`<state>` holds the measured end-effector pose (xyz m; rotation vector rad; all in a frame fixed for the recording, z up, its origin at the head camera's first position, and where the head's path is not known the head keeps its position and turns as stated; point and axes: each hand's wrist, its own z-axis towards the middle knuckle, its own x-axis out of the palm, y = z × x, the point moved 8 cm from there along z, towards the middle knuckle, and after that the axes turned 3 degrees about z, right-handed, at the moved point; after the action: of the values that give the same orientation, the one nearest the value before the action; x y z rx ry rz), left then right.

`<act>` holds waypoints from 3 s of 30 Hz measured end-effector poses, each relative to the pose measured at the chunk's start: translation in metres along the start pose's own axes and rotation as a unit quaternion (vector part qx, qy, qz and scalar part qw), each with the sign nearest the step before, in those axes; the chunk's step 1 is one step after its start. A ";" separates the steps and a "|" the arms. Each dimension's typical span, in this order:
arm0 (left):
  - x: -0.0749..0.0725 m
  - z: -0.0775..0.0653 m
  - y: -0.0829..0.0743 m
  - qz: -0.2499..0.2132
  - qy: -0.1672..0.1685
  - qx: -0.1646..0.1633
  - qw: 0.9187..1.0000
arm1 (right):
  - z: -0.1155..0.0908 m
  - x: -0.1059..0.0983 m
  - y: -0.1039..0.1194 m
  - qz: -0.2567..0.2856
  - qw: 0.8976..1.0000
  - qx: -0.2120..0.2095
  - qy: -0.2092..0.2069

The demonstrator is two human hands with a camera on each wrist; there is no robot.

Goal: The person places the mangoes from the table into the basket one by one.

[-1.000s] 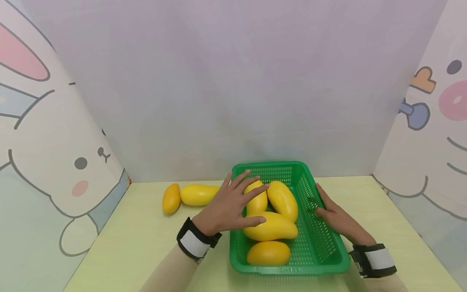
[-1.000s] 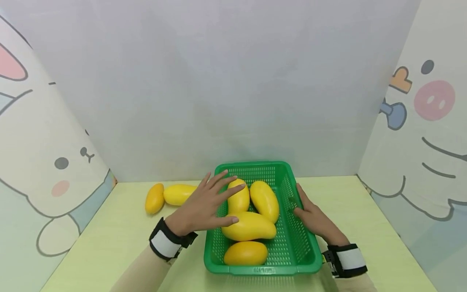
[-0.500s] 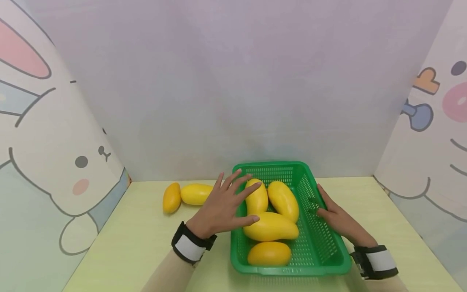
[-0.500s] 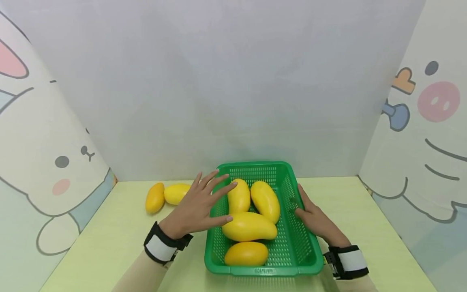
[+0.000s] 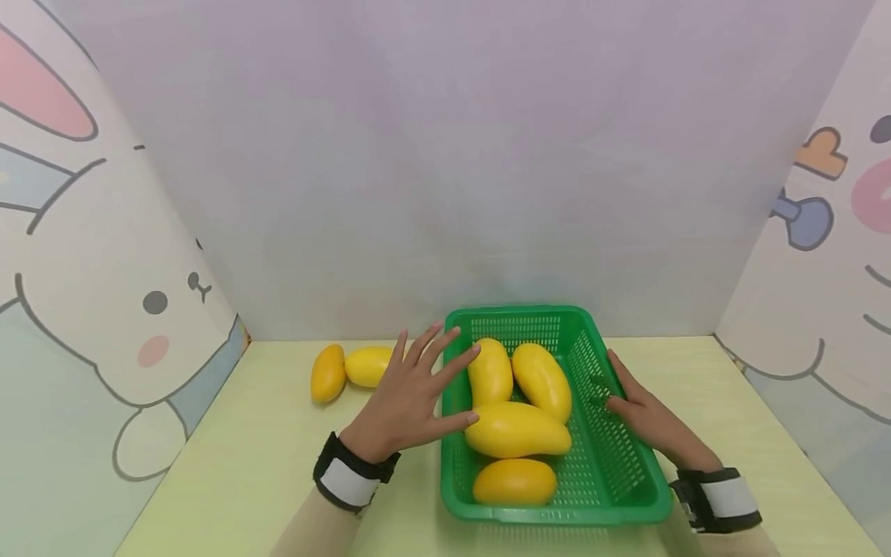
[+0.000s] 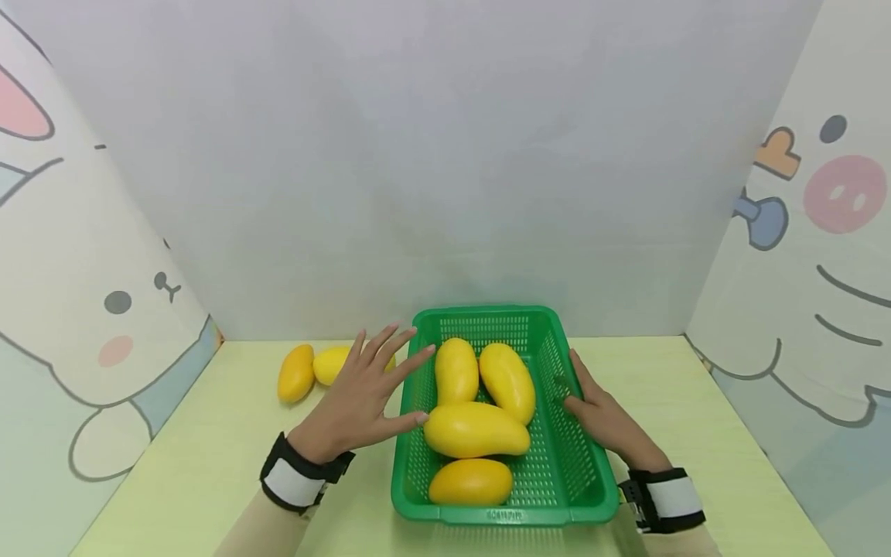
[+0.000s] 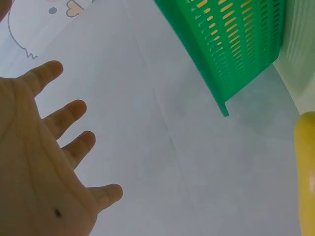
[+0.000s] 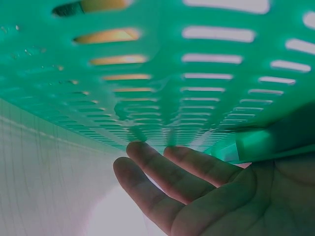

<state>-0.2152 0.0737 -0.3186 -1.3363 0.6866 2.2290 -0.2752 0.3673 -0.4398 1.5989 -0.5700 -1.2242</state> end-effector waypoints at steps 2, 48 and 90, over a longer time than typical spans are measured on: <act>0.001 -0.004 0.002 -0.006 0.004 -0.004 1.000 | 0.001 -0.001 0.002 -0.004 1.000 -0.004 0.000; -0.001 -0.032 0.049 -0.004 -0.015 -0.069 0.997 | 0.002 0.002 0.004 0.027 1.000 -0.003 0.006; 0.013 -0.066 0.145 -0.044 0.004 -0.183 0.982 | 0.004 0.002 0.004 0.026 1.000 -0.014 0.002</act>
<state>-0.2645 -0.0779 -0.3306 -1.5123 0.2179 2.3543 -0.2769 0.3626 -0.4371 1.5547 -0.5856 -1.1852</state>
